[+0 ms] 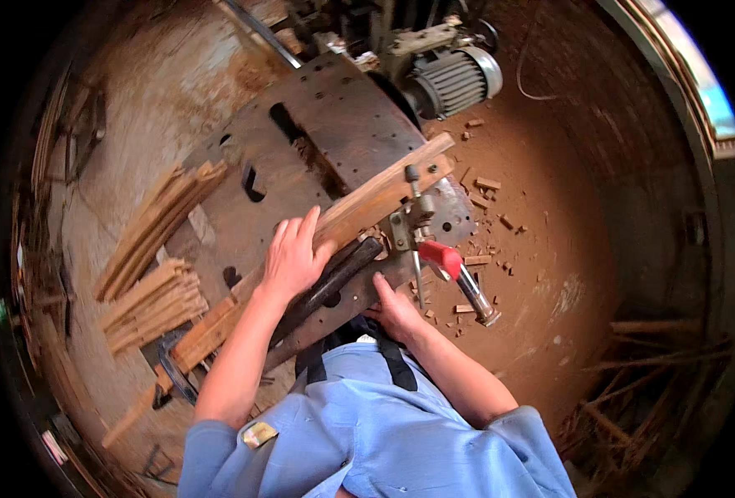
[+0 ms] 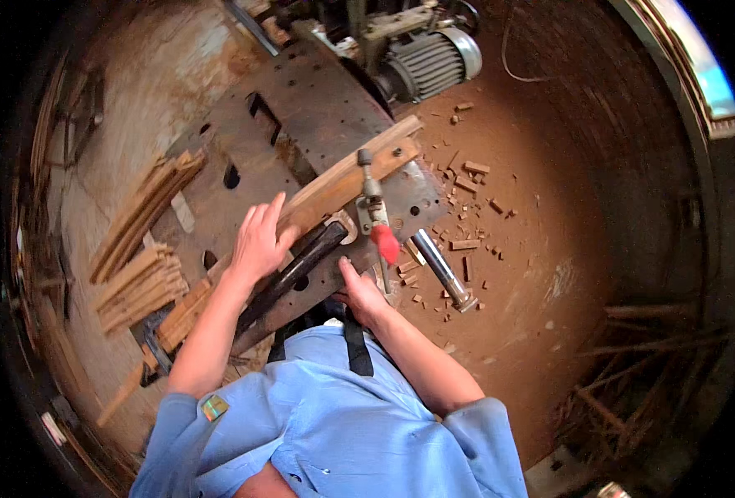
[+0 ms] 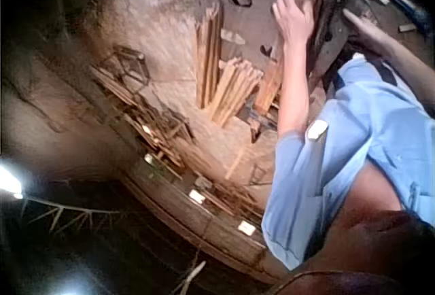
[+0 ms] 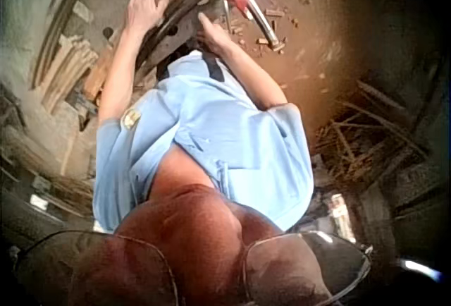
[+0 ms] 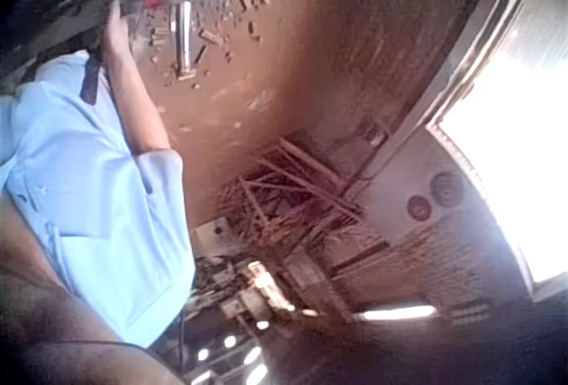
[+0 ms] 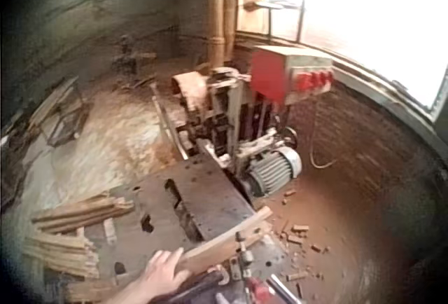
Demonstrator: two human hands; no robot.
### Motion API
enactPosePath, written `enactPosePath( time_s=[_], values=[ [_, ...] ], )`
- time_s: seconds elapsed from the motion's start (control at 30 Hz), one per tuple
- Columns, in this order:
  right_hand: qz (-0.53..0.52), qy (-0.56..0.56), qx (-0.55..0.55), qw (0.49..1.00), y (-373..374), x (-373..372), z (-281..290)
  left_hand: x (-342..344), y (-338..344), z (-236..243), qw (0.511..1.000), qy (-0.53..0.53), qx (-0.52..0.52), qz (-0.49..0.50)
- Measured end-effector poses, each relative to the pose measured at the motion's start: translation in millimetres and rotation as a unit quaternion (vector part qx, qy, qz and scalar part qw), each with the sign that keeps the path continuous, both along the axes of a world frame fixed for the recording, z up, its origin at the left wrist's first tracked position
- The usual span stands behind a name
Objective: The person repeatedly feeds thin wooden strips through a spindle shaper to shape their edges. They handle the wood by hand, occasionally using a chisel to clean edges and a hammer to tap pieces. The person also uses a clamp to secure wood on the machine table.
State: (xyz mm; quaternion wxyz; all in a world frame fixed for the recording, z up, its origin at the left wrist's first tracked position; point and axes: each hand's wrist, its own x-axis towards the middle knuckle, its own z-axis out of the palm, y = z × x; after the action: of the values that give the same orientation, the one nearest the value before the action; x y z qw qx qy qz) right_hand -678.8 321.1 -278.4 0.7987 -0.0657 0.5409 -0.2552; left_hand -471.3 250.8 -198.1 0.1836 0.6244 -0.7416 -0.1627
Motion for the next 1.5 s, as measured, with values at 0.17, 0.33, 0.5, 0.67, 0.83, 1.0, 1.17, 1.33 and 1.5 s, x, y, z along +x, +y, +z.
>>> enactPosePath(
  time_s=[0.17,0.33,0.5,0.67,0.83,1.0,1.17,1.33,1.5],
  values=[
    [-0.103,-0.061,-0.036,0.992,-0.5,20.7,4.8,5.8,6.5,11.3,0.993,-0.064,-0.003,-0.096],
    [-0.077,-0.051,-0.03,0.995,-3.9,20.7,15.7,9.6,6.8,1.4,0.992,-0.062,-0.039,-0.098],
    [-0.046,-0.012,-0.053,0.997,1.6,22.7,-17.7,9.1,6.6,-3.1,0.989,-0.083,-0.072,-0.101],
    [-0.061,-0.021,-0.113,0.992,3.0,29.5,-40.1,8.4,7.4,-2.9,0.986,-0.091,-0.095,-0.104],
    [-0.045,0.002,-0.086,0.995,-1.7,24.1,-11.9,9.1,9.0,-8.4,0.983,-0.103,-0.109,-0.108],
    [0.004,-0.016,-0.1,0.995,-5.6,22.0,-22.4,8.3,11.2,-13.0,0.981,-0.116,-0.114,-0.103],
    [0.003,-0.024,-0.107,0.994,-9.5,22.0,-28.9,7.1,12.6,-15.3,0.98,-0.131,-0.117,-0.096],
    [-0.035,-0.011,-0.139,0.99,-9.1,23.0,-23.6,11.0,13.8,-21.5,0.98,-0.132,-0.117,-0.089],
    [-0.004,-0.012,-0.138,0.99,-15.0,26.1,-51.5,6.8,9.3,-24.8,0.994,-0.099,-0.051,-0.011]
  ],
)
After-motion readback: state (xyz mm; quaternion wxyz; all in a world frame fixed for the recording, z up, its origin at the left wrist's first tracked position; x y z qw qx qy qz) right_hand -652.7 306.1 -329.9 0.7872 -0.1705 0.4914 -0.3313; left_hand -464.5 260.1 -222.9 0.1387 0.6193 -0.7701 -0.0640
